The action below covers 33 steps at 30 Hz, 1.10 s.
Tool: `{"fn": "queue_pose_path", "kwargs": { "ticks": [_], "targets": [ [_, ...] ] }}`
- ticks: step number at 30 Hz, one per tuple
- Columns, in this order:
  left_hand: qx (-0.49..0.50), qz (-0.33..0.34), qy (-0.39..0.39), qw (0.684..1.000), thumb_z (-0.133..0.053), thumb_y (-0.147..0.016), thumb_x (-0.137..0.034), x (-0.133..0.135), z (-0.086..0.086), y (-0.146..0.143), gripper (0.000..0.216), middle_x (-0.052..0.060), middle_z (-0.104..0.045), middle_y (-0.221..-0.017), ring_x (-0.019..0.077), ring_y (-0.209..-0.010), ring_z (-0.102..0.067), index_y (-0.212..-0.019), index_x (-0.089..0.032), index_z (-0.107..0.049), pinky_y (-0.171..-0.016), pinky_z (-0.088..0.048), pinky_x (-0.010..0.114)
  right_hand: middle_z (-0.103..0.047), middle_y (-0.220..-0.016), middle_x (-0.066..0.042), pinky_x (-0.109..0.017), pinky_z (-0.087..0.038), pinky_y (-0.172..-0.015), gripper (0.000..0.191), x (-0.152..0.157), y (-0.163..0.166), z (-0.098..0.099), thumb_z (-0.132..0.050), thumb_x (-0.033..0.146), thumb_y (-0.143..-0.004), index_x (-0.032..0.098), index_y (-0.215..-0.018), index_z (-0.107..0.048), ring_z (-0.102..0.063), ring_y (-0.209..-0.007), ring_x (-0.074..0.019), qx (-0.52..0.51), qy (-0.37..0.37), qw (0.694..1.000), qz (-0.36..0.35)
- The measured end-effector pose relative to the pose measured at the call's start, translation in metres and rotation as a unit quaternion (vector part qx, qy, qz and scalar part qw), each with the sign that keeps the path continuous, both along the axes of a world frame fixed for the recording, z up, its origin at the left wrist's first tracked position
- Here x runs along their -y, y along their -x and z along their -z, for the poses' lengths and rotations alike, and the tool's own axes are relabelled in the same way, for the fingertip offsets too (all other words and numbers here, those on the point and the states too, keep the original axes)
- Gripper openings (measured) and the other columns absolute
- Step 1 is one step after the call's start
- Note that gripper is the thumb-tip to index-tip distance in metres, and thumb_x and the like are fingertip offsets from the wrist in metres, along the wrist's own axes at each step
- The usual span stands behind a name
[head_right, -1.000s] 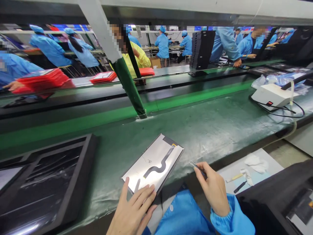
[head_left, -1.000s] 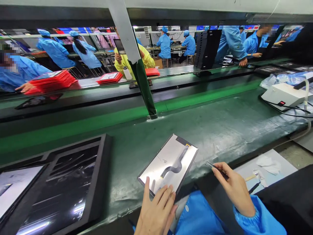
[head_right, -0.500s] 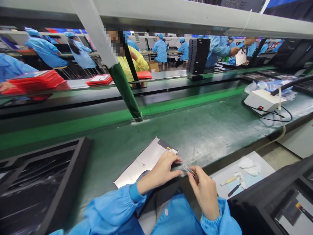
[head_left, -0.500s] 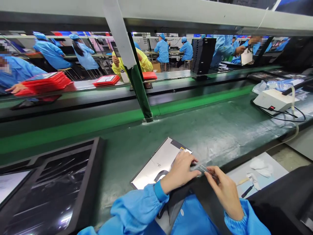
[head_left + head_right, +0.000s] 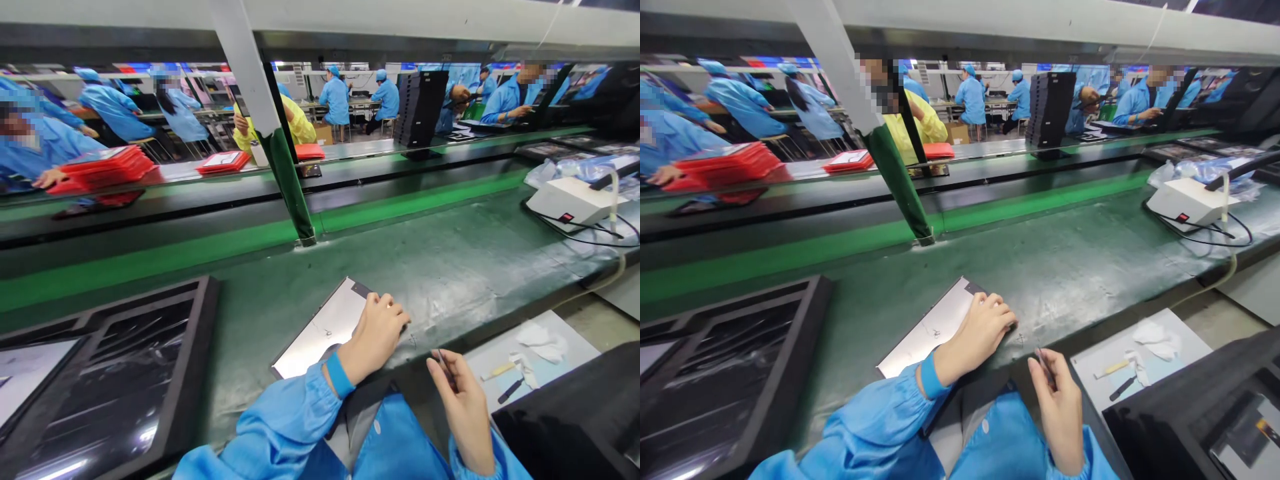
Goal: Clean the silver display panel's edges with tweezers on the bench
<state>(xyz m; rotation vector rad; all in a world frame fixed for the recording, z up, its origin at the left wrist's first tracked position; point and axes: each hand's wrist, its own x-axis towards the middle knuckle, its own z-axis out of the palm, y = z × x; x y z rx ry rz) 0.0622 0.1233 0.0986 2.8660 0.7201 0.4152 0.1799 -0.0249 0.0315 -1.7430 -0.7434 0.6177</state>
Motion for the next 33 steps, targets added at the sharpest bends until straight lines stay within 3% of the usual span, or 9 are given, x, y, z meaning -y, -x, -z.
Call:
{"fn": "queue_pose_path", "kwargs": {
  "ticks": [3,6,8,11,13,16,21,26,33],
  "targets": [
    [-0.014,-0.017,-0.042,0.999,-0.064,-0.088,-0.012,0.001,-0.013,0.016,0.030,0.004,-0.074,-0.097,0.0227,-0.092,-0.061,-0.117,-0.020,-0.061,-0.075,-0.041,0.036,-0.067,-0.069,-0.003,-0.028,-0.049,-0.059,0.044,0.006,0.027,0.010,-0.064,0.063,-0.080,0.019,-0.083,-0.071,-0.059,-0.063,-0.0197,-0.056,0.025,0.996,-0.063],
    [-0.027,-0.070,-0.081,0.994,-0.062,-0.090,-0.017,0.001,-0.023,0.044,0.006,0.007,-0.072,-0.082,0.0251,-0.082,-0.063,-0.095,-0.015,-0.066,-0.074,-0.043,0.040,-0.062,-0.062,-0.002,-0.027,-0.047,-0.059,0.050,0.008,0.054,0.020,-0.063,0.066,-0.080,0.018,-0.071,-0.074,-0.057,-0.062,-0.0189,-0.119,0.034,0.982,-0.143],
    [-0.032,-0.102,-0.105,0.989,-0.056,-0.091,-0.011,0.004,-0.024,0.065,0.017,0.008,-0.069,-0.074,0.0278,-0.083,-0.064,-0.077,-0.015,-0.064,-0.080,-0.044,0.045,-0.055,-0.055,0.000,-0.026,-0.044,-0.055,0.055,0.007,0.069,0.026,-0.062,0.070,-0.079,0.017,-0.071,-0.076,-0.051,-0.055,-0.0161,-0.146,0.037,0.974,-0.169],
    [-0.006,-0.120,-0.145,0.982,-0.048,-0.088,-0.002,0.019,-0.016,0.096,0.021,0.009,-0.072,-0.092,0.0327,-0.106,-0.062,-0.086,-0.015,-0.064,-0.096,-0.040,0.053,-0.052,-0.054,0.002,-0.024,-0.038,-0.049,0.056,0.002,0.085,0.033,-0.064,0.071,-0.076,0.017,-0.076,-0.077,-0.042,-0.048,-0.0120,-0.198,0.045,0.955,-0.218],
    [0.042,-0.107,-0.134,0.984,-0.044,-0.091,-0.005,0.035,-0.004,0.111,0.024,0.006,-0.072,-0.102,0.0276,-0.109,-0.063,-0.093,-0.018,-0.064,-0.099,-0.042,0.049,-0.054,-0.055,0.002,-0.023,-0.032,-0.045,0.055,0.000,0.093,0.036,-0.066,0.070,-0.075,0.017,-0.078,-0.076,-0.036,-0.046,-0.0099,-0.243,0.044,0.939,-0.241],
    [0.102,-0.075,-0.087,0.988,-0.045,-0.095,-0.010,0.060,0.016,0.124,0.021,0.005,-0.072,-0.109,0.0206,-0.114,-0.062,-0.094,-0.020,-0.064,-0.102,-0.045,0.039,-0.051,-0.053,0.004,-0.022,-0.023,-0.041,0.054,-0.001,0.103,0.038,-0.066,0.070,-0.075,0.017,-0.072,-0.069,-0.027,-0.042,-0.0066,-0.317,0.035,0.916,-0.242],
    [0.138,-0.060,-0.130,0.980,-0.045,-0.096,-0.012,0.082,0.040,0.129,0.023,0.009,-0.072,-0.114,0.0233,-0.125,-0.058,-0.105,-0.017,-0.066,-0.109,-0.044,0.040,-0.053,-0.061,0.004,-0.020,-0.019,-0.039,0.050,0.001,0.111,0.040,-0.071,0.067,-0.073,0.017,-0.078,-0.066,-0.022,-0.039,-0.0026,-0.385,0.011,0.899,-0.209],
    [0.104,-0.052,-0.172,0.978,-0.039,-0.098,-0.010,0.087,0.052,0.128,0.029,0.014,-0.070,-0.119,0.0276,-0.129,-0.055,-0.108,-0.012,-0.066,-0.107,-0.047,0.042,-0.042,-0.045,0.009,-0.019,-0.017,-0.041,0.050,0.004,0.113,0.045,-0.071,0.064,-0.076,0.016,-0.085,-0.068,-0.025,-0.038,-0.0043,-0.401,0.007,0.896,-0.193],
    [0.095,-0.052,-0.178,0.978,-0.038,-0.099,-0.010,0.093,0.059,0.130,0.031,0.017,-0.069,-0.123,0.0268,-0.128,-0.057,-0.114,-0.010,-0.065,-0.105,-0.050,0.039,-0.054,-0.045,0.003,-0.019,-0.014,-0.040,0.053,0.006,0.111,0.042,-0.069,0.065,-0.076,0.014,-0.091,-0.068,-0.027,-0.035,-0.0049,-0.405,0.025,0.894,-0.191]
  ]
}}
